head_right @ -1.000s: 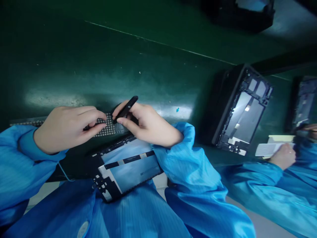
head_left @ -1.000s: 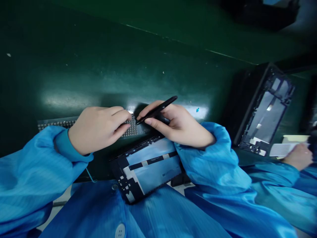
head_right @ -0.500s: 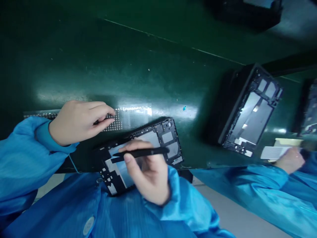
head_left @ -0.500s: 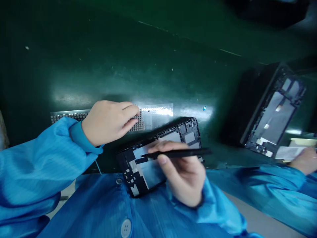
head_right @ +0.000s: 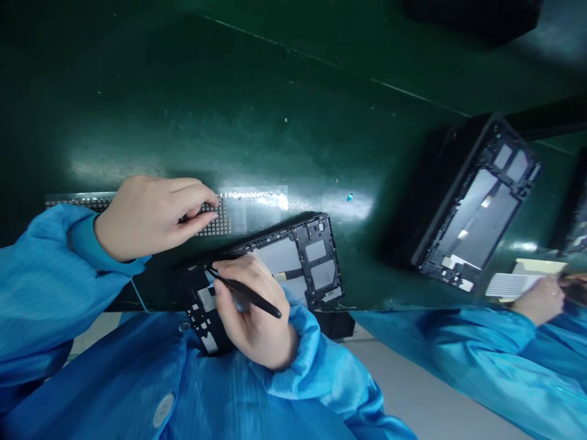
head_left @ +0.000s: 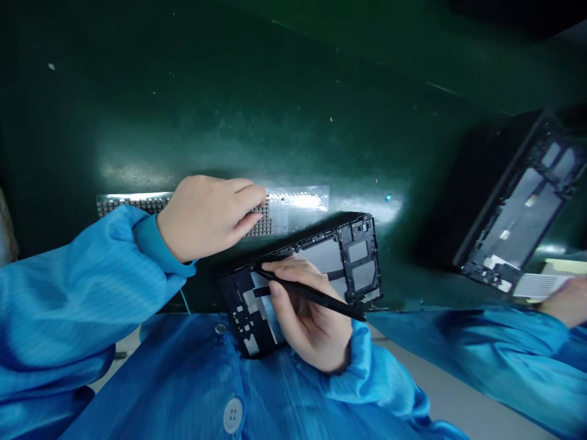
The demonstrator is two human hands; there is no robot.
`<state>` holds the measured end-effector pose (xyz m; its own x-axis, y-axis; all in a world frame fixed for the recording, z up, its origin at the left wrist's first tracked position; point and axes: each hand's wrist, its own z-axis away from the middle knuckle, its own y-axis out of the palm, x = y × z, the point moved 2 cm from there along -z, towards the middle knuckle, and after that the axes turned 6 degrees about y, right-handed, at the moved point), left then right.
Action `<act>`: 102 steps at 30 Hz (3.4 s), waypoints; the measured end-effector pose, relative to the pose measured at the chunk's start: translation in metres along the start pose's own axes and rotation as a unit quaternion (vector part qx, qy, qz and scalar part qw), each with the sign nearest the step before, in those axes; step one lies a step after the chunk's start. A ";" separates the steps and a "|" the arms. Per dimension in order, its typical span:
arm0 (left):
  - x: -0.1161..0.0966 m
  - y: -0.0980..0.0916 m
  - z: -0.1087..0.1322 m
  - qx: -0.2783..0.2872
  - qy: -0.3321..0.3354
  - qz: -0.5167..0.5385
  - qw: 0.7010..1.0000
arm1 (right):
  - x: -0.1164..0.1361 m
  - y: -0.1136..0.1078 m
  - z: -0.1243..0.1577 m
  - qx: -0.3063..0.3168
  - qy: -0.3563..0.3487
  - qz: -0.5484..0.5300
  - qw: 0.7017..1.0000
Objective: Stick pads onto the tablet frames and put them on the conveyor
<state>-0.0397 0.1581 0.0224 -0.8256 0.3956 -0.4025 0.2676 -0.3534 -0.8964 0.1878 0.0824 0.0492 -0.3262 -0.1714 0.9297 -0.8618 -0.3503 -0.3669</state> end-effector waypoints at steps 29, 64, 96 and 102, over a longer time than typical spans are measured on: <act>0.002 -0.001 0.001 -0.019 0.007 0.016 1.000 | -0.024 -0.049 -0.078 0.073 0.078 -0.036 0.994; 0.007 0.001 0.003 -0.047 0.022 0.022 0.998 | -0.039 -0.055 -0.108 0.214 0.033 0.049 0.975; 0.012 0.000 0.008 -0.093 0.026 0.049 0.994 | -0.005 -0.068 -0.047 -0.013 0.012 0.142 0.990; 0.010 -0.002 0.005 -0.056 0.011 0.044 0.997 | -0.028 -0.059 -0.109 0.212 0.008 0.086 0.973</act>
<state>-0.0506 0.1585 0.0207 -0.7859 0.3853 -0.4836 0.3935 -0.2917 -0.8718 0.2055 0.2083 0.0486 -0.4605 -0.2484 0.8522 -0.5563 -0.6673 -0.4952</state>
